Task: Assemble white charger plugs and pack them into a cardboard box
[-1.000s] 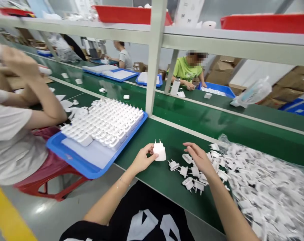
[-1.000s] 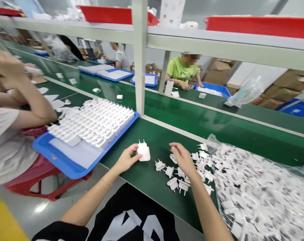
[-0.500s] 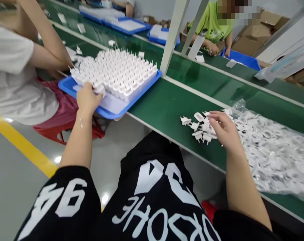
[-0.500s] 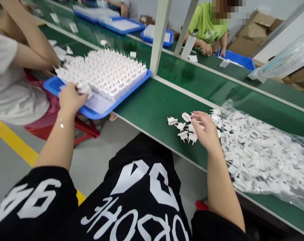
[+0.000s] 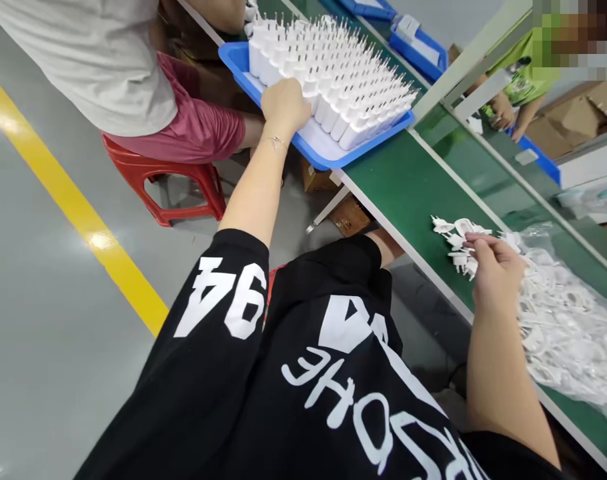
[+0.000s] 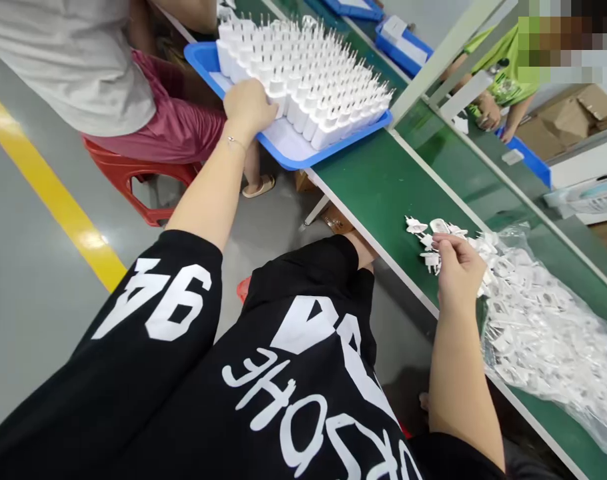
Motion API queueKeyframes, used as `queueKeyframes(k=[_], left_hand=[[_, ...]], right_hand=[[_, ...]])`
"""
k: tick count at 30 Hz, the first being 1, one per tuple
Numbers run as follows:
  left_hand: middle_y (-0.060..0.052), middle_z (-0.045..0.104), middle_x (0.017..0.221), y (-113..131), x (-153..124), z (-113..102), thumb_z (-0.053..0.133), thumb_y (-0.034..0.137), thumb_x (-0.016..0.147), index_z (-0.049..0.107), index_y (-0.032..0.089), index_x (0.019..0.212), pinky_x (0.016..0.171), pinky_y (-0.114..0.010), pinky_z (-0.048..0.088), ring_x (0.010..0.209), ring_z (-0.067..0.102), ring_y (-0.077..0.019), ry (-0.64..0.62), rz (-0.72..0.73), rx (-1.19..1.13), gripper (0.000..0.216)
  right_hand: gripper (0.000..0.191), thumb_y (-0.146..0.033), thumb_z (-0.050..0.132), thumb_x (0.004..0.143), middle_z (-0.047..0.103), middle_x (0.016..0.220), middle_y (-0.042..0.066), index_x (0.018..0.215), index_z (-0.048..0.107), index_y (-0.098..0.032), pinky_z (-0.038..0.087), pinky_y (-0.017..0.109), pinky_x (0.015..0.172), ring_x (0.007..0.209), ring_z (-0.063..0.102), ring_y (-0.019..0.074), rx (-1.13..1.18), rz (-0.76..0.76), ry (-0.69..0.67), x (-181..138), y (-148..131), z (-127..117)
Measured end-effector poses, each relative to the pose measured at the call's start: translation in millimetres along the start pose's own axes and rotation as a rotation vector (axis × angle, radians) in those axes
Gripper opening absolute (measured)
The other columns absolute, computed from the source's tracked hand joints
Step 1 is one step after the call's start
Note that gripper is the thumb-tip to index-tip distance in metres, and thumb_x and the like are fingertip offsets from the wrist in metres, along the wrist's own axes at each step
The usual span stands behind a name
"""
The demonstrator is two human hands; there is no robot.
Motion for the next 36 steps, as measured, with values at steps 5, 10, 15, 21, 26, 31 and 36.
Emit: queueKeyframes(k=[5, 10, 15, 21, 26, 31, 36], left_hand=[[-0.019, 0.060, 0.111, -4.7, -1.2, 1.3, 0.040, 0.021, 0.088, 0.051, -0.001, 0.090, 0.079, -0.036, 0.037, 0.108, 0.055, -0.0264, 0.092, -0.081, -0.010, 0.025], [-0.017, 0.061, 0.114, -4.5, 3.8, 6.7, 0.043, 0.019, 0.087, 0.055, 0.002, 0.109, 0.083, -0.035, 0.039, 0.103, 0.057, -0.0214, 0.109, -0.113, -0.025, 0.030], [-0.014, 0.064, 0.111, -4.3, 4.0, 6.5, 0.052, 0.021, 0.079, 0.061, 0.006, 0.106, 0.086, -0.037, 0.040, 0.101, 0.057, -0.0215, 0.069, -0.102, 0.004, 0.032], [-0.012, 0.067, 0.095, -9.5, 5.1, 3.2, 0.049, 0.022, 0.078, 0.065, 0.013, 0.091, 0.080, -0.038, 0.041, 0.094, 0.059, -0.0279, 0.078, -0.061, 0.043, 0.023], [-0.009, 0.067, 0.083, -9.8, 10.5, -1.5, 0.050, 0.030, 0.074, 0.061, 0.020, 0.073, 0.067, -0.035, 0.039, 0.083, 0.060, -0.0292, 0.058, -0.116, 0.123, 0.015], [-0.003, 0.056, 0.063, -9.7, 9.4, -9.5, 0.047, 0.038, 0.077, 0.051, 0.021, 0.062, 0.054, -0.029, 0.030, 0.068, 0.054, -0.0222, 0.140, -0.153, 0.104, 0.023], [0.004, 0.038, 0.050, 4.6, -4.0, -20.2, 0.051, 0.035, 0.075, 0.042, 0.019, 0.055, 0.056, -0.025, 0.032, 0.055, 0.042, -0.0134, 0.466, -0.104, -0.159, 0.027]], right_hand=[[0.019, -0.024, 0.056, 0.077, 0.067, 0.082, 0.009, 0.086, 0.069, -0.012, 0.046, 0.031, 0.076, 0.076, 0.061, 0.0155, -0.065, -0.050, -0.036, 8.4, -13.0, 24.2], [0.018, -0.023, 0.053, 0.079, 0.067, 0.085, 0.012, 0.082, 0.066, -0.012, 0.046, 0.029, 0.069, 0.073, 0.061, 0.0148, -0.117, -0.024, -0.040, 23.7, -13.2, 25.9], [0.016, -0.024, 0.053, 0.079, 0.068, 0.089, 0.011, 0.081, 0.065, -0.014, 0.044, 0.027, 0.067, 0.073, 0.061, 0.0133, -0.142, 0.056, -0.047, 42.5, -4.9, 1.0], [0.019, -0.032, 0.058, 0.076, 0.068, 0.085, 0.008, 0.080, 0.067, -0.016, 0.044, 0.029, 0.070, 0.073, 0.060, 0.0145, -0.138, 0.204, -0.058, 57.2, 28.7, -30.2], [0.029, -0.043, 0.059, 0.074, 0.069, 0.083, 0.007, 0.080, 0.068, -0.017, 0.044, 0.035, 0.075, 0.076, 0.059, 0.0187, -0.125, 0.252, -0.069, 54.5, 59.8, -36.1], [0.030, -0.045, 0.055, 0.080, 0.068, 0.092, 0.006, 0.085, 0.067, -0.019, 0.046, 0.036, 0.081, 0.085, 0.061, 0.0201, -0.146, 0.182, -0.110, 55.9, 61.4, -43.3], [0.027, -0.042, 0.051, 0.084, 0.067, 0.096, 0.005, 0.085, 0.066, -0.020, 0.046, 0.036, 0.084, 0.092, 0.061, 0.0206, -0.158, 0.128, -0.091, 86.7, 51.9, -60.6]])
Point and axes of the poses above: each hand's wrist, its own x-axis towards the middle knuckle, its own z-axis out of the palm, y = z × x, the point moved 1 cm from there along x, towards the middle knuckle
